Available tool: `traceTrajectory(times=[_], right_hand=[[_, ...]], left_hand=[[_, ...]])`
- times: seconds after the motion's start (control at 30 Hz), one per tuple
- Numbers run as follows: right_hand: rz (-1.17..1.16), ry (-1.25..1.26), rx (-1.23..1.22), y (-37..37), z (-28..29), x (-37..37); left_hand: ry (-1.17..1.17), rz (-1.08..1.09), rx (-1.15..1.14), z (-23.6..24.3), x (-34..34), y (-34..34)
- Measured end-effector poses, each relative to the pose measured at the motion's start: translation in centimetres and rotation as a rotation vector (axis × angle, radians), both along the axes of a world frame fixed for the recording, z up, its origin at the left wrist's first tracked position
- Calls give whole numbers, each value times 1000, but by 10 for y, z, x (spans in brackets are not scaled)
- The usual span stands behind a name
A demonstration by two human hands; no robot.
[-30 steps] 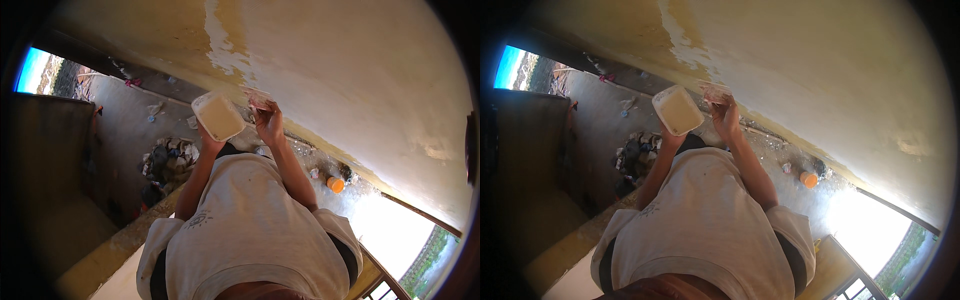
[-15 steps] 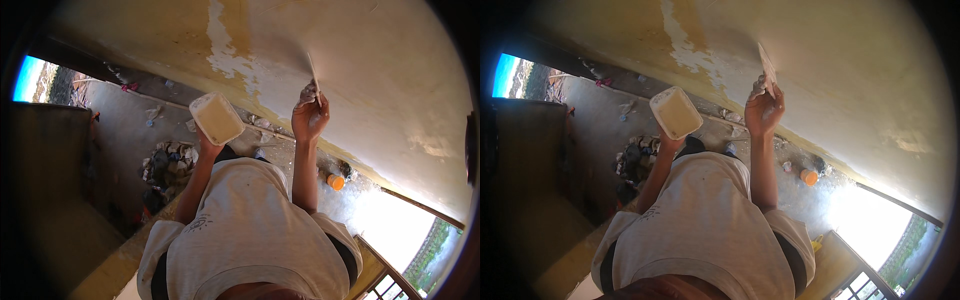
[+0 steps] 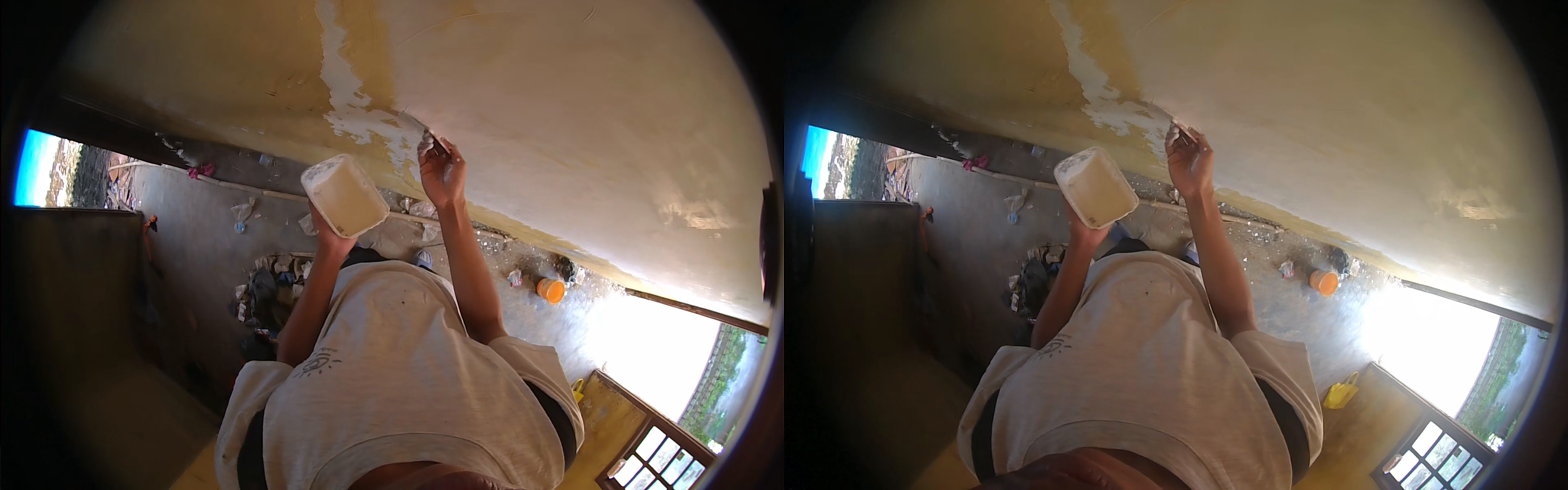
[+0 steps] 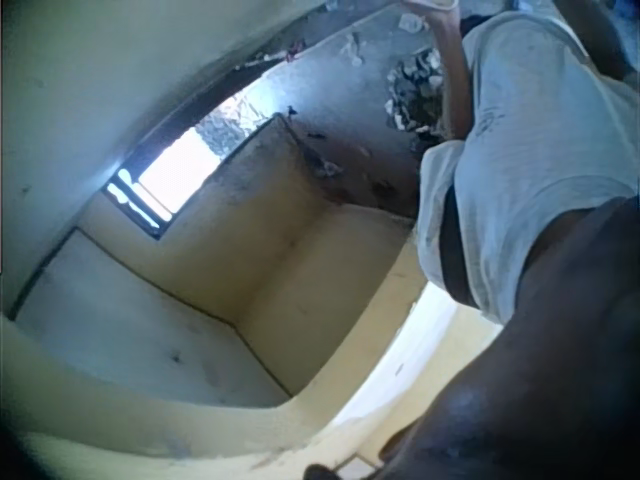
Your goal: The person applies a white substance from a plastic container onto a damaged section of an interior wall using a hand-held scraper.
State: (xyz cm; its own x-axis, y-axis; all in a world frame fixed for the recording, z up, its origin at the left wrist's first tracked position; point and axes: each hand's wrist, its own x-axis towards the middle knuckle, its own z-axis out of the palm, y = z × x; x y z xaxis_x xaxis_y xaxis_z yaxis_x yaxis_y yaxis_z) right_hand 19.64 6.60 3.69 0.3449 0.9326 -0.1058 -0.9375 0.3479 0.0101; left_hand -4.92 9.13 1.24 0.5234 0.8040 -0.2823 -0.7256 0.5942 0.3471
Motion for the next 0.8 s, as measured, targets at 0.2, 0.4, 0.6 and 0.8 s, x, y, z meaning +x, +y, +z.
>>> traceTrajectory(times=[0.2,0.4,0.6,0.8], right_hand=[[-159,114,326,-64,70,32],[-219,-38,156,-114,33,36],[115,-47,-199,-53,-45,-12],[-77,-19,11,-30,5,47]], left_hand=[[-11,-49,-10,-3,5,12],[29,-90,-46,7,13,15],[35,-71,-55,6,7,18],[72,-58,-2,8,14,7]])
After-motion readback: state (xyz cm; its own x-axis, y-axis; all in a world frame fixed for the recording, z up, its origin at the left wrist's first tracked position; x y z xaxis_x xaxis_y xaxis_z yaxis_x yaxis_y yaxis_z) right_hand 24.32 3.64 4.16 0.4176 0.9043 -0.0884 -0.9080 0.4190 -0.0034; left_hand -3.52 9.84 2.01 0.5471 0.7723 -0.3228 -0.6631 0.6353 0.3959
